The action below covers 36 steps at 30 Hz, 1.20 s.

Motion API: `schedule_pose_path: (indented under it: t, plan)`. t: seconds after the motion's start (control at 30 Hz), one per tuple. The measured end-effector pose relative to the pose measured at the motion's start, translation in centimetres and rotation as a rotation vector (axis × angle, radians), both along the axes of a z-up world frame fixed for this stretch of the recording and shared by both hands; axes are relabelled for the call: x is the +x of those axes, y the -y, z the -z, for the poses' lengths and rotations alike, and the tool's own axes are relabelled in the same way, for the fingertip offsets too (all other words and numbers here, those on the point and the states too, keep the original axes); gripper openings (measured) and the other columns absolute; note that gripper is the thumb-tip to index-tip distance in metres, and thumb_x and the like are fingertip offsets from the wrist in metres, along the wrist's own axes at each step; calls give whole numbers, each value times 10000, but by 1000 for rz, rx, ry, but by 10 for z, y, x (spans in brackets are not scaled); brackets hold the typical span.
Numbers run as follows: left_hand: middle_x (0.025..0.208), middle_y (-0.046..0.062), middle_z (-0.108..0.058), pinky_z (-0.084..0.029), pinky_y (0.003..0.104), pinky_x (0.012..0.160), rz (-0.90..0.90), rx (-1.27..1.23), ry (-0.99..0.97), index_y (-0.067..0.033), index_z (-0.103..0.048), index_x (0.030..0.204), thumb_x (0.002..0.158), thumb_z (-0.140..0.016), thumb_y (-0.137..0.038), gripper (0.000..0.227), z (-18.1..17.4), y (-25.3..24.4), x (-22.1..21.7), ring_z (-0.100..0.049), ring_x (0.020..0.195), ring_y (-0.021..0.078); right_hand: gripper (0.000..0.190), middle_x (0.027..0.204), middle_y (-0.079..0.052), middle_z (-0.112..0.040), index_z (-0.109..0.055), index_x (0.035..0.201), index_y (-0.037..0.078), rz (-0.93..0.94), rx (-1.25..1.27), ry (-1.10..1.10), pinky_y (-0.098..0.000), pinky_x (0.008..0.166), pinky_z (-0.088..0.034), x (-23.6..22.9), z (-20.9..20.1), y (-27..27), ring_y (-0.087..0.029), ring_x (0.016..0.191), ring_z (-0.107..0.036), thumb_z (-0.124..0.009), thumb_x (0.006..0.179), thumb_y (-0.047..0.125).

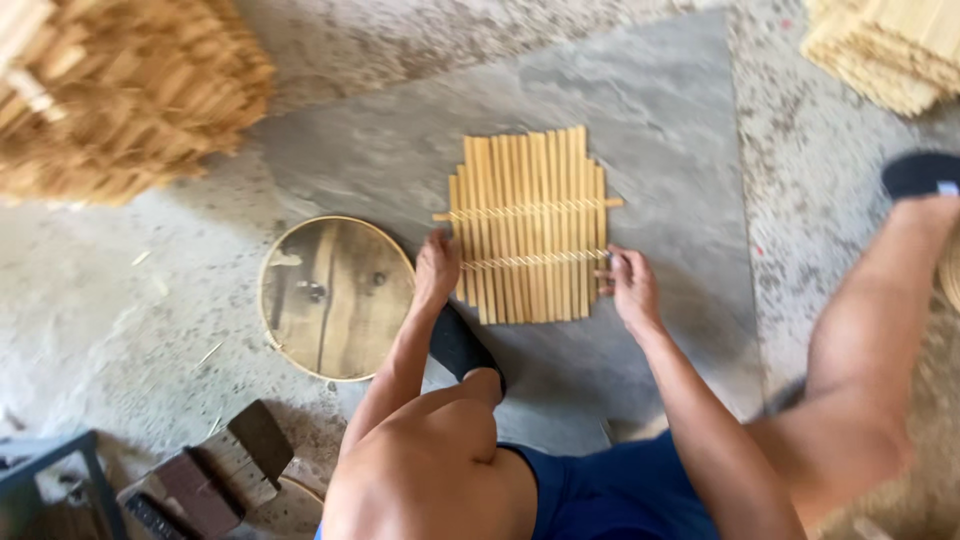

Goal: The person sits on the floor and repeatedly places a circular wooden frame onto a flat bamboo mat, then lifts the frame and sets it aside. This action is repeated multiple times with different mats and frames.

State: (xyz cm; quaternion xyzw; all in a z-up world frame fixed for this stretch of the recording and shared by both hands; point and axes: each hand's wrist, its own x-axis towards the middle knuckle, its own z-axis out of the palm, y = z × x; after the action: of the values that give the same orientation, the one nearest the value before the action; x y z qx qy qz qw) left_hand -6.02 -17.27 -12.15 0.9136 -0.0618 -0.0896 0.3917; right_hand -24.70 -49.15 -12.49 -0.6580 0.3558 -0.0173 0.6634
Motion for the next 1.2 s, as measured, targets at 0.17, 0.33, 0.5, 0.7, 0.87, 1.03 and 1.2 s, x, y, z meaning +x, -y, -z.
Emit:
schedule_pose_path:
  t: [0.17, 0.33, 0.5, 0.7, 0.87, 1.03, 1.2]
  plan:
    - [904, 157, -730, -559, 391, 730, -16, -248, -354, -3, -706, 1103, 978, -654, -251, 283, 3, -13, 14, -713, 822, 249, 230, 1373, -94, -639, -552, 1234, 11, 86, 149, 27, -311, 740, -608, 3, 12, 7, -186, 938, -722, -474, 1106, 185]
    - [870, 56, -730, -538, 304, 666, -84, -589, -698, -37, -660, 1042, 1008, -659, -149, 117, -21, -5, 13, -651, 742, 126, 247, 1337, -115, -646, -544, 1236, 20, 103, 170, 75, -334, 759, -607, -9, 16, 20, -191, 984, -718, -481, 1114, 226]
    - [904, 69, -734, -573, 299, 706, -78, -840, -633, -33, -627, 1038, 1011, -654, -137, 110, -65, -13, 11, -673, 777, 124, 219, 1112, -117, -720, -562, 1243, 67, 292, 177, 124, -314, 673, -577, -32, -9, 33, -204, 861, -715, -523, 1112, 238]
    - [875, 65, -719, -542, 286, 674, -95, -809, -610, -24, -616, 1032, 1020, -640, -146, 126, -69, -2, -9, -640, 745, 110, 182, 1085, -116, -705, -565, 1255, 31, 460, -58, 321, -275, 722, -583, -31, -47, 38, -152, 845, -670, -637, 1100, 95]
    - [860, 69, -702, -538, 282, 666, -119, -832, -695, -3, -613, 1037, 1020, -642, -129, 131, -15, 29, -37, -633, 733, 111, 212, 1141, -63, -707, -645, 1254, 28, 87, -223, 326, -269, 913, -588, 27, -63, 2, -121, 1010, -696, -596, 1068, 116]
    - [849, 66, -705, -567, 288, 631, -209, -814, -834, -16, -599, 1044, 996, -635, -141, 139, 20, 36, -57, -663, 700, 120, 180, 1087, -85, -754, -718, 1157, 64, -313, -336, 313, -264, 813, -637, 105, -54, -86, -134, 958, -740, -690, 1008, 161]
    - [829, 48, -690, -536, 267, 590, -208, -770, -807, -21, -605, 1056, 1000, -653, -144, 144, 28, 37, -62, -635, 679, 102, 155, 904, -34, -772, -746, 1100, 86, -429, -438, 224, -249, 607, -563, 143, -34, -121, -108, 717, -692, -707, 980, 177]
